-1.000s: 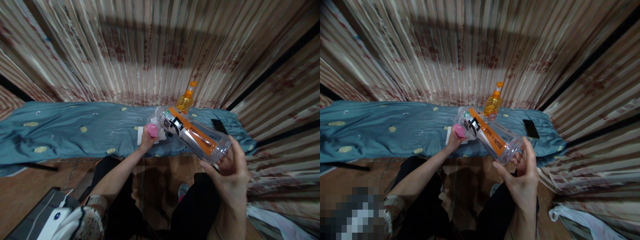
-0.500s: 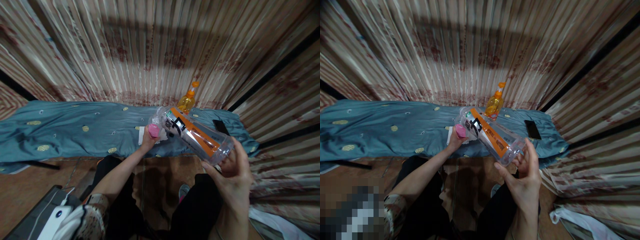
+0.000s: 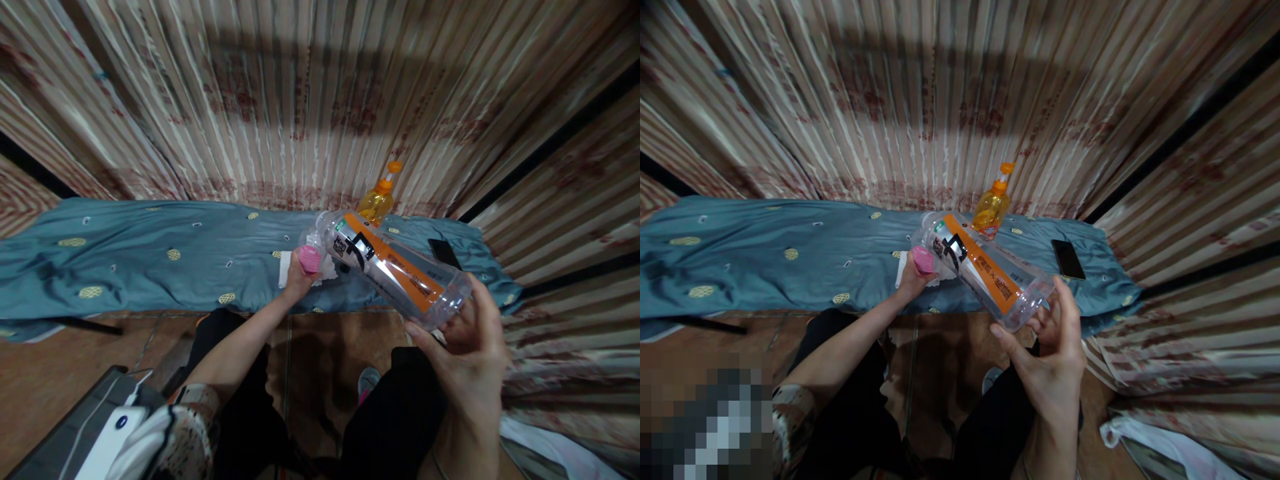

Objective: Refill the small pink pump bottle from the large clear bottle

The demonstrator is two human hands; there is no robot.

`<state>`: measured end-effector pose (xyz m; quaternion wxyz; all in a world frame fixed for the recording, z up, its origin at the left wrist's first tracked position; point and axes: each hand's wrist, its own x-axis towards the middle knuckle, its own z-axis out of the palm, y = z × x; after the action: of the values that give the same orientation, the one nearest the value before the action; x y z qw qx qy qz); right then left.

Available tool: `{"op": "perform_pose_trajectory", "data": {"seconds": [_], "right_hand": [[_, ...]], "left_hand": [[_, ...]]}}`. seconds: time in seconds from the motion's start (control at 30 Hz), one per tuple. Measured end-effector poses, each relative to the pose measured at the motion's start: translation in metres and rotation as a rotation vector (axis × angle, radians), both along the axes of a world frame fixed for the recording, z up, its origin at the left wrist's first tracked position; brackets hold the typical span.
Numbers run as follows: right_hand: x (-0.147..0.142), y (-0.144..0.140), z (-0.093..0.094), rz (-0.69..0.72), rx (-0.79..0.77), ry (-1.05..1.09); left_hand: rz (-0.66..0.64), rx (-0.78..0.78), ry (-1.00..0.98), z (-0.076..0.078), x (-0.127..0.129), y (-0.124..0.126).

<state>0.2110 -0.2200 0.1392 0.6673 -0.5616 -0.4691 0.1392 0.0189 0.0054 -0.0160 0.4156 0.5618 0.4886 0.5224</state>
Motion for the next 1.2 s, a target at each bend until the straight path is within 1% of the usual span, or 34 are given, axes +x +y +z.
{"op": "perform_pose_trajectory", "data": {"seconds": [0.2, 0.33, 0.7, 1.2], "right_hand": [[0.000, -0.001, -0.001, -0.025, -0.017, 0.004], [0.001, 0.001, -0.001, -0.009, -0.017, 0.011], [0.006, 0.009, -0.004, 0.012, 0.003, 0.041], [0.007, 0.008, -0.005, 0.017, 0.016, 0.054]], "left_hand": [[0.009, 0.007, -0.004, -0.001, 0.000, 0.002], [0.003, 0.008, -0.015, 0.000, 0.000, 0.001], [0.013, -0.041, 0.003, 0.012, 0.001, -0.002], [0.016, -0.005, 0.004, 0.007, -0.001, -0.002]]}}
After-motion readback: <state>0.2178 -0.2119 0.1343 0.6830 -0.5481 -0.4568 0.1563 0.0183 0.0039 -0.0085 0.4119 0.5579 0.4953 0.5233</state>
